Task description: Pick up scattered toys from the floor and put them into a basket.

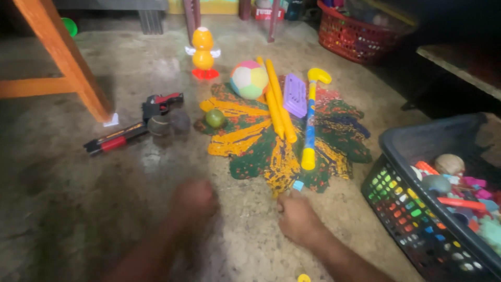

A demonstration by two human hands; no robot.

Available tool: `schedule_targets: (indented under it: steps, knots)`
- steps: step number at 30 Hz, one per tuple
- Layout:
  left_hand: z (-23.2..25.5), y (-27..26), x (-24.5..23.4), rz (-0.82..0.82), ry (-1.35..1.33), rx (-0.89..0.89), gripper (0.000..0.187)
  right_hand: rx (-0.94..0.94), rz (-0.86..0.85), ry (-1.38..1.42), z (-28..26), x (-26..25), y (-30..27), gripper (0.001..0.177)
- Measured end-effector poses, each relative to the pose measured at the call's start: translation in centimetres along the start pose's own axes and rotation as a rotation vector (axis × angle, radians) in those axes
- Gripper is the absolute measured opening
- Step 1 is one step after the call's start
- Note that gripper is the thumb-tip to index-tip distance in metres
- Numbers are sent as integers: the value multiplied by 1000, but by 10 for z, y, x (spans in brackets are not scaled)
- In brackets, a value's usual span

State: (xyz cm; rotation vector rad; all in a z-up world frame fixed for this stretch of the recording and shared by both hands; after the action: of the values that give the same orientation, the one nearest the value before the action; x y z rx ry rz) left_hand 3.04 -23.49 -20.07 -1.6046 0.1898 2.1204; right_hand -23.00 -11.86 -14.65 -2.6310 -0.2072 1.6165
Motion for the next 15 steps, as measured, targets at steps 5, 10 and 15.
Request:
schedule_targets:
  steps: [5, 10, 15]
  knots:
    - [134, -3, -14, -63, 52, 189, 23, 69, 90, 54, 38, 1, 4, 19]
    - [233, -62, -2, -500, 61, 542, 46, 115, 229, 129, 53, -29, 16, 28]
    - [272, -121, 32, -692, 375, 768, 51, 58, 55, 35, 39, -27, 21, 30]
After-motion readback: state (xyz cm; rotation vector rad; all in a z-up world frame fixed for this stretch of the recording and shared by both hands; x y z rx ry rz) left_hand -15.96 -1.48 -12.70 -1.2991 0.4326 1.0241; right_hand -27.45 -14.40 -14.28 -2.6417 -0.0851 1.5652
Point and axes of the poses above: each hand's wrist, its own y-axis towards the middle knuckle, its own x-axis out of the palm, z = x × y, the point moved 6 cm from there along y, towards the middle knuckle, and after that the axes turned 12 degrees about -z, right-handed, at the moved point
